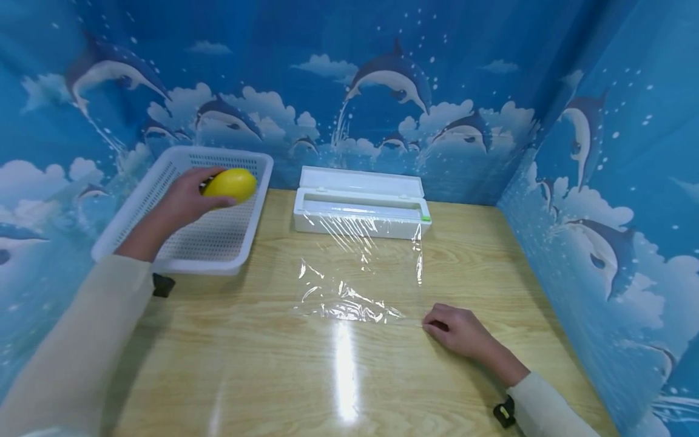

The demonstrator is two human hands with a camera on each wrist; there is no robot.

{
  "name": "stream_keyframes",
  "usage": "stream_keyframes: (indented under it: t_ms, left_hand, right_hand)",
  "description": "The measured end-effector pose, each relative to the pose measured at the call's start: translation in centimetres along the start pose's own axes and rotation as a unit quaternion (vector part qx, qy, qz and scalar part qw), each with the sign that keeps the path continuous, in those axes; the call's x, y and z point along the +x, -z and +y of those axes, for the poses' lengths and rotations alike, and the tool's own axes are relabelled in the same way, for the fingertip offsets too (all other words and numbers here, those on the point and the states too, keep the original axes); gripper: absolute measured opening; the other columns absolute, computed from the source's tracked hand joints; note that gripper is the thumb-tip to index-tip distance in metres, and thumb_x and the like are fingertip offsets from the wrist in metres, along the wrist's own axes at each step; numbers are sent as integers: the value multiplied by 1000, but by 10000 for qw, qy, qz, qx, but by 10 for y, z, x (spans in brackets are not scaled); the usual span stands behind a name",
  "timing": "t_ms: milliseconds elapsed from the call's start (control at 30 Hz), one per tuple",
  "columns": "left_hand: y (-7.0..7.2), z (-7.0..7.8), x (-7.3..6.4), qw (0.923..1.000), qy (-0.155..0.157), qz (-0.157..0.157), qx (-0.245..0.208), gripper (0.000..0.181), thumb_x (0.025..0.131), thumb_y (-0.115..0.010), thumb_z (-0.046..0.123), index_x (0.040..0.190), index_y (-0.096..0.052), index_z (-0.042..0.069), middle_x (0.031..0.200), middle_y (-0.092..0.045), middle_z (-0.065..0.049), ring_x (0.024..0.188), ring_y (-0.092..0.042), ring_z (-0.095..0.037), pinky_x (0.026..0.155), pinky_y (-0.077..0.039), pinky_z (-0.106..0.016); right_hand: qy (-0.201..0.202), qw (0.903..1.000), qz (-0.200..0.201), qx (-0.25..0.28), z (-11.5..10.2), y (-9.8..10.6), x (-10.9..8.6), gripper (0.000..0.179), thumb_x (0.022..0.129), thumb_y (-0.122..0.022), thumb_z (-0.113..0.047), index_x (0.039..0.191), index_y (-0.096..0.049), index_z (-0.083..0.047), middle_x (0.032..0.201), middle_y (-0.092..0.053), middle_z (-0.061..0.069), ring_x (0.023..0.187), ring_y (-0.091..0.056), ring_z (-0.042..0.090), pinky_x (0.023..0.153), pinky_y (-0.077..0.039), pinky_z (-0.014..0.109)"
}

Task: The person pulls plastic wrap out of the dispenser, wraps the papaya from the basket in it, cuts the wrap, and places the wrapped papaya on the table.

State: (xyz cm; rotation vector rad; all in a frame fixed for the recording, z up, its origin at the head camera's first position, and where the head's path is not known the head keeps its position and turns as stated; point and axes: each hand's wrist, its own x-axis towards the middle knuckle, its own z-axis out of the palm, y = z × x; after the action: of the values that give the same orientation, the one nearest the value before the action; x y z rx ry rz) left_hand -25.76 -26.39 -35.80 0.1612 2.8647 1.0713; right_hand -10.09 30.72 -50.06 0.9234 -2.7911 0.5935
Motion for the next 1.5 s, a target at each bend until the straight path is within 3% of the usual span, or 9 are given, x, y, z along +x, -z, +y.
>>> stream_keyframes:
  t_ms: [233, 467, 600, 733, 933, 1167, 1333, 1500]
  left_hand:
    - [-14, 31, -10, 9984, -555, 52, -39, 81, 91, -71, 50, 156, -36, 15, 156, -36, -20, 133, -38, -41, 107, -40, -64]
    - [-38, 54, -14, 9955, -946, -73, 19, 76, 89, -77, 38, 152, -43, 14, 151, -43, -16, 130, -41, -37, 107, -39, -60]
    - [-56, 61, -13, 9923, -1206, -264, -55, 73, 86, -81, 36, 149, -48, 17, 144, -50, -12, 124, -44, -33, 104, -40, -58]
    - [-76, 66, -12, 9889, -1432, -371, -99, 74, 84, -83, 31, 148, -49, 16, 146, -51, -12, 127, -45, -34, 106, -40, -57]
    - [-108, 74, -10, 9861, -1567, -520, -187, 76, 82, -84, 34, 147, -50, 13, 145, -52, -13, 128, -46, -34, 105, -43, -57]
    - [-146, 78, -8, 9808, -1754, -631, -578, 74, 80, -86, 30, 145, -53, 14, 142, -55, -9, 129, -46, -31, 104, -43, -55]
    - [-170, 86, -1, 9763, -1774, -812, -934, 71, 80, -86, 30, 144, -55, 20, 141, -56, -6, 127, -47, -28, 105, -43, -53]
    - [-190, 87, 8, 9716, -1954, -812, -1059, 71, 80, -86, 25, 143, -55, 18, 141, -57, -5, 127, -49, -27, 108, -42, -52]
  right_hand:
    - [252, 9995, 168, 19, 2, -3, 1, 11, 85, -80, -15, 90, -72, -21, 84, -62, -16, 72, -52, -5, 62, -47, 17]
    - [554, 9977, 403, -15, 4, -6, 4, 12, 84, -81, -14, 92, -73, -19, 83, -60, -15, 70, -50, -6, 61, -45, 13]
    - [574, 9975, 400, -37, 3, -6, 6, 11, 84, -81, -15, 92, -73, -19, 84, -61, -15, 70, -51, -6, 62, -45, 13]
    - [547, 9979, 337, -23, 2, -5, 7, 7, 87, -79, -17, 91, -74, -18, 83, -62, -14, 70, -52, -6, 61, -44, 12]
    - [504, 9983, 278, 2, 1, -4, 6, 4, 92, -75, -21, 91, -74, -17, 84, -63, -13, 70, -53, -5, 61, -46, 14]
    - [466, 9987, 200, -4, -2, -5, 7, 12, 84, -81, -14, 92, -74, -18, 85, -64, -13, 72, -56, -4, 63, -50, 16]
    - [482, 9986, 214, -65, -1, -6, 6, 11, 83, -81, -14, 91, -74, -18, 83, -63, -14, 71, -55, -5, 62, -49, 17]
    - [502, 9983, 276, -65, 1, -6, 6, 8, 86, -80, -19, 90, -74, -17, 82, -61, -14, 69, -51, -5, 61, -46, 14]
